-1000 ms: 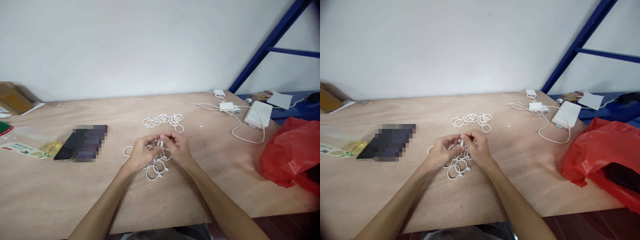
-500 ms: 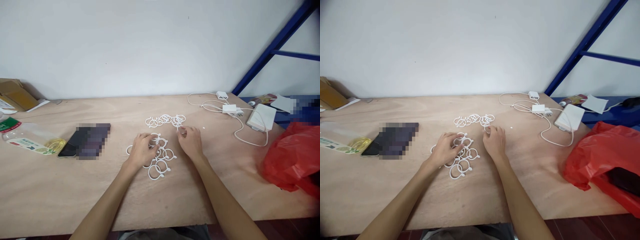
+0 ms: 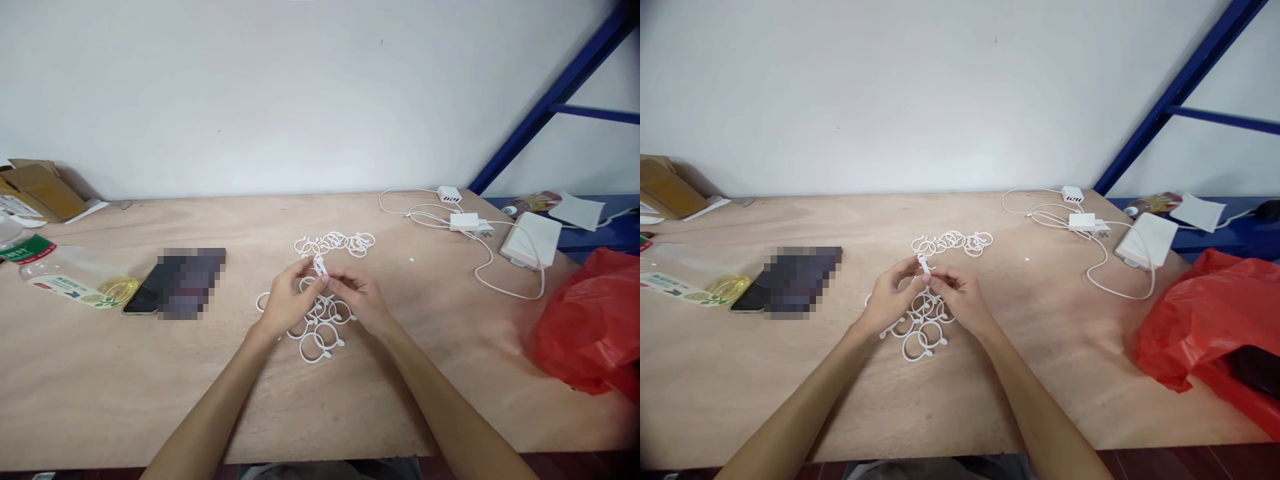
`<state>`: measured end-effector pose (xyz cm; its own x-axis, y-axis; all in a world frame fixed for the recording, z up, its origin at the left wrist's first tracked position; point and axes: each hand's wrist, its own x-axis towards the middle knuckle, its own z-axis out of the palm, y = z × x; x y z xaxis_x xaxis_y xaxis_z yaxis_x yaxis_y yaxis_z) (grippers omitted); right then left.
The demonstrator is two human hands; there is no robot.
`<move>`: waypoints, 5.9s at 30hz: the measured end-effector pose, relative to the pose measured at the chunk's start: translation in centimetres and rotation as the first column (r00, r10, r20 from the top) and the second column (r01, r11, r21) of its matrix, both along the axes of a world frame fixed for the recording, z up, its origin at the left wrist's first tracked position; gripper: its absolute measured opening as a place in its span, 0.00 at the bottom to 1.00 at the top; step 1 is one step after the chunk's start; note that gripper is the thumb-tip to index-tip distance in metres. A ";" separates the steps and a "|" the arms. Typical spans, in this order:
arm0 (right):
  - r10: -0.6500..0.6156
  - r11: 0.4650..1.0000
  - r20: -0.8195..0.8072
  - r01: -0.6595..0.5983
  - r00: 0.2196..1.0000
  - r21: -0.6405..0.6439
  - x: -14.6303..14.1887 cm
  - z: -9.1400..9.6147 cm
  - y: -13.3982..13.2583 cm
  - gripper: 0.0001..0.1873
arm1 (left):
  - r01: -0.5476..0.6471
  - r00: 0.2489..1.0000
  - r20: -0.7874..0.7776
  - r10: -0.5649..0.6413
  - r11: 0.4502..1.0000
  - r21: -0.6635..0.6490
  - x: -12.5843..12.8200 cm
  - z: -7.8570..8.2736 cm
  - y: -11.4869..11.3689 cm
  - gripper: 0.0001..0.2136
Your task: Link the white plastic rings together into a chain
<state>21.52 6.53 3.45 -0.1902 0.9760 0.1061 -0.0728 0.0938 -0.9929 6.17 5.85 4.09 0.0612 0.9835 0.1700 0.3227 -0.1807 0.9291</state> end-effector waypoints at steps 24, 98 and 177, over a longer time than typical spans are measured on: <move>-0.137 0.986 0.045 0.132 0.990 0.102 0.5 0.4 -0.4 0.13 | 0.186 0.982 -0.012 -0.187 0.982 -0.038 0.6 0.8 -1.1 0.15; -0.171 0.962 0.110 0.142 0.979 0.235 -0.2 0.6 -0.4 0.13 | 0.182 0.972 -0.146 -0.183 0.983 -0.019 1.2 1.4 -1.6 0.13; -0.547 0.836 0.542 0.385 0.638 0.391 2.9 -2.3 2.8 0.17 | 0.194 0.848 -0.521 -0.098 0.972 0.133 0.1 0.6 -1.0 0.19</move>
<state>24.47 9.34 1.16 0.1841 0.9157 0.3571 0.6515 0.1584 -0.7419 6.22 4.90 4.73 0.3265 0.9136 0.2425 0.6966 -0.4060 0.5915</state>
